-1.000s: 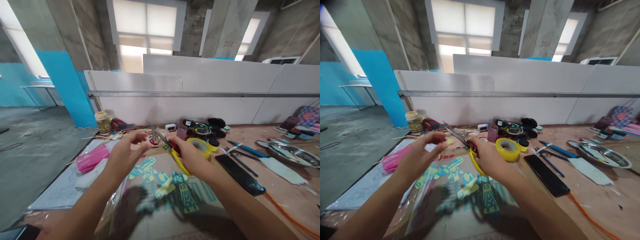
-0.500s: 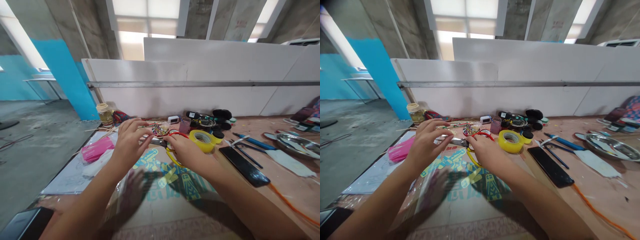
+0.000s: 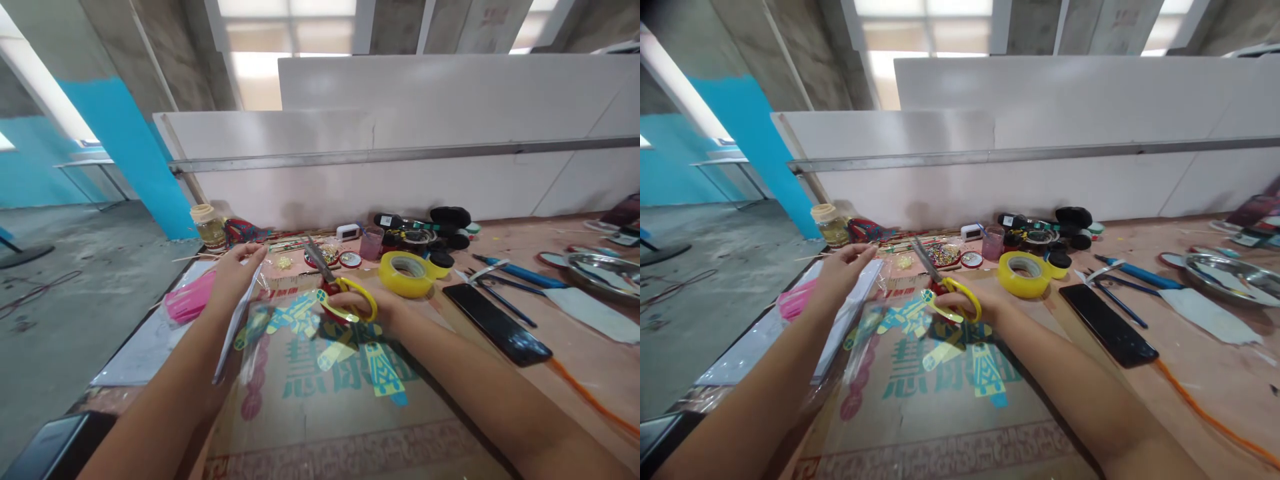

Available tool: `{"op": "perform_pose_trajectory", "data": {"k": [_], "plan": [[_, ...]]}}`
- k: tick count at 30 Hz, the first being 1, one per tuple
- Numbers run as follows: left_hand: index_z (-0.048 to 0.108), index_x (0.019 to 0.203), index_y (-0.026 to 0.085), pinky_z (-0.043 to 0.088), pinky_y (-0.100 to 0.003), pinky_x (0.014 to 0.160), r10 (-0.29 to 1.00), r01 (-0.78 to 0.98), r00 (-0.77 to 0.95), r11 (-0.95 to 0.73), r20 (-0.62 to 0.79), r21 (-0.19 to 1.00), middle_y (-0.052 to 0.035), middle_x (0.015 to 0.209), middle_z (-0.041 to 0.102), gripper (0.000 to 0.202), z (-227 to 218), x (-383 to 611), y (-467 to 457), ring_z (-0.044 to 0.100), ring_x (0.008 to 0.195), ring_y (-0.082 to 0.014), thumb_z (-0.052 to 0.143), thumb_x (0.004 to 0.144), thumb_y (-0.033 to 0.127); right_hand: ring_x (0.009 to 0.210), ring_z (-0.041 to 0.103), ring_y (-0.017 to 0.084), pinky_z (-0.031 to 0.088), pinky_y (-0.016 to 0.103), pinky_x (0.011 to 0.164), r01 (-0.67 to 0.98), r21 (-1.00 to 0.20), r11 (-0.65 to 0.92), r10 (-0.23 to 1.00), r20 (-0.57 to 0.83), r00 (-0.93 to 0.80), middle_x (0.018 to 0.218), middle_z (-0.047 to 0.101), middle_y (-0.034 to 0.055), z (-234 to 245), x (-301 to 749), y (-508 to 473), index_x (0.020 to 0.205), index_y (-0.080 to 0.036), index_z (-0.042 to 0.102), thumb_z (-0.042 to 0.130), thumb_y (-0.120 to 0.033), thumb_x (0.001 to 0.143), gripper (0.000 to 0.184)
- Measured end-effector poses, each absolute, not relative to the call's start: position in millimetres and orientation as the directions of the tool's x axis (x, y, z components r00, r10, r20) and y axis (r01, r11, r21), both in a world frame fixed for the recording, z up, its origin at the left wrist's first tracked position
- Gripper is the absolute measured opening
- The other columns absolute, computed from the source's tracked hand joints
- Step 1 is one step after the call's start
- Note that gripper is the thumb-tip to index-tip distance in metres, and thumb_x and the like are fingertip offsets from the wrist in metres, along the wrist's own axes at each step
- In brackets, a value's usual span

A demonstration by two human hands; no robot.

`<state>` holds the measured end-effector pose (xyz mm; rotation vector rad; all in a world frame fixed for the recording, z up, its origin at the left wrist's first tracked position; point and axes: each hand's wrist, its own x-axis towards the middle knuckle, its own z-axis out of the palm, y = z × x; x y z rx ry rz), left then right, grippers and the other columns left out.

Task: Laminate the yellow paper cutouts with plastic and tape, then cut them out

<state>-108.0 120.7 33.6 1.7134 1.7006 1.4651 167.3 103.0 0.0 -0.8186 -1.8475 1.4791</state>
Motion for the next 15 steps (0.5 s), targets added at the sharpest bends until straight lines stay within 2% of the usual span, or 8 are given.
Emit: {"op": "perform_pose_trajectory", "data": {"k": [3, 6, 8, 10, 12, 15], "plan": [[0.073, 0.087, 0.019, 0.047, -0.039, 0.098, 0.877, 0.677, -0.145, -0.250, 0.459, 0.692, -0.0083, 0.101, 0.076, 0.029, 16, -107, 133, 0.066, 0.104, -0.0283, 0.065, 0.083, 0.047, 0.048, 0.051, 0.013, 0.043, 0.026, 0.050, -0.100, -0.995, -0.017, 0.786, 0.049, -0.616, 0.061, 0.055, -0.0066, -27, 157, 111, 0.102, -0.023, 0.052, 0.066, -0.041, 0.075, 0.035], [0.073, 0.088, 0.017, 0.046, -0.040, 0.101, 0.876, 0.782, -0.097, -0.227, 0.473, 0.581, -0.0092, 0.102, 0.075, 0.024, 8, -106, 157, 0.066, 0.106, -0.0277, 0.063, 0.088, 0.040, 0.045, 0.054, 0.015, 0.043, 0.025, 0.046, -0.165, -0.977, -0.135, 0.766, 0.003, -0.643, 0.058, 0.056, -0.0071, -42, 153, 119, 0.105, -0.023, 0.047, 0.071, -0.036, 0.069, 0.046], [0.072, 0.096, 0.016, 0.047, -0.045, 0.103, 0.875, 0.841, -0.094, -0.185, 0.475, 0.508, -0.0096, 0.109, 0.073, 0.024, 7, -106, 176, 0.065, 0.111, -0.0277, 0.064, 0.092, 0.037, 0.045, 0.058, 0.016, 0.044, 0.025, 0.045, -0.187, -0.964, -0.192, 0.749, -0.021, -0.662, 0.059, 0.059, -0.0060, -45, 154, 123, 0.107, -0.022, 0.047, 0.073, -0.032, 0.068, 0.048], [0.068, 0.112, 0.016, 0.051, -0.049, 0.100, 0.881, 0.885, -0.090, -0.143, 0.464, 0.444, -0.0099, 0.120, 0.068, 0.027, 5, -104, 194, 0.064, 0.113, -0.0264, 0.064, 0.096, 0.037, 0.045, 0.059, 0.017, 0.046, 0.025, 0.045, -0.205, -0.952, -0.229, 0.739, -0.033, -0.673, 0.059, 0.061, -0.0055, -46, 156, 125, 0.108, -0.022, 0.048, 0.074, -0.030, 0.067, 0.049], [0.063, 0.125, 0.017, 0.056, -0.048, 0.095, 0.895, 0.914, -0.076, -0.113, 0.440, 0.389, -0.0105, 0.128, 0.064, 0.033, -1, -101, 206, 0.065, 0.111, -0.0251, 0.063, 0.098, 0.037, 0.045, 0.059, 0.017, 0.046, 0.025, 0.043, -0.221, -0.942, -0.252, 0.736, -0.038, -0.676, 0.058, 0.062, -0.0054, -47, 157, 126, 0.108, -0.022, 0.047, 0.075, -0.029, 0.066, 0.050], [0.060, 0.129, 0.018, 0.058, -0.047, 0.092, 0.915, 0.940, -0.056, -0.087, 0.400, 0.331, -0.0108, 0.131, 0.062, 0.036, -19, -94, 209, 0.065, 0.110, -0.0249, 0.063, 0.098, 0.036, 0.045, 0.059, 0.016, 0.047, 0.025, 0.043, -0.237, -0.933, -0.270, 0.736, -0.041, -0.675, 0.058, 0.064, -0.0048, -48, 156, 126, 0.108, -0.023, 0.047, 0.075, -0.027, 0.066, 0.051]]}}
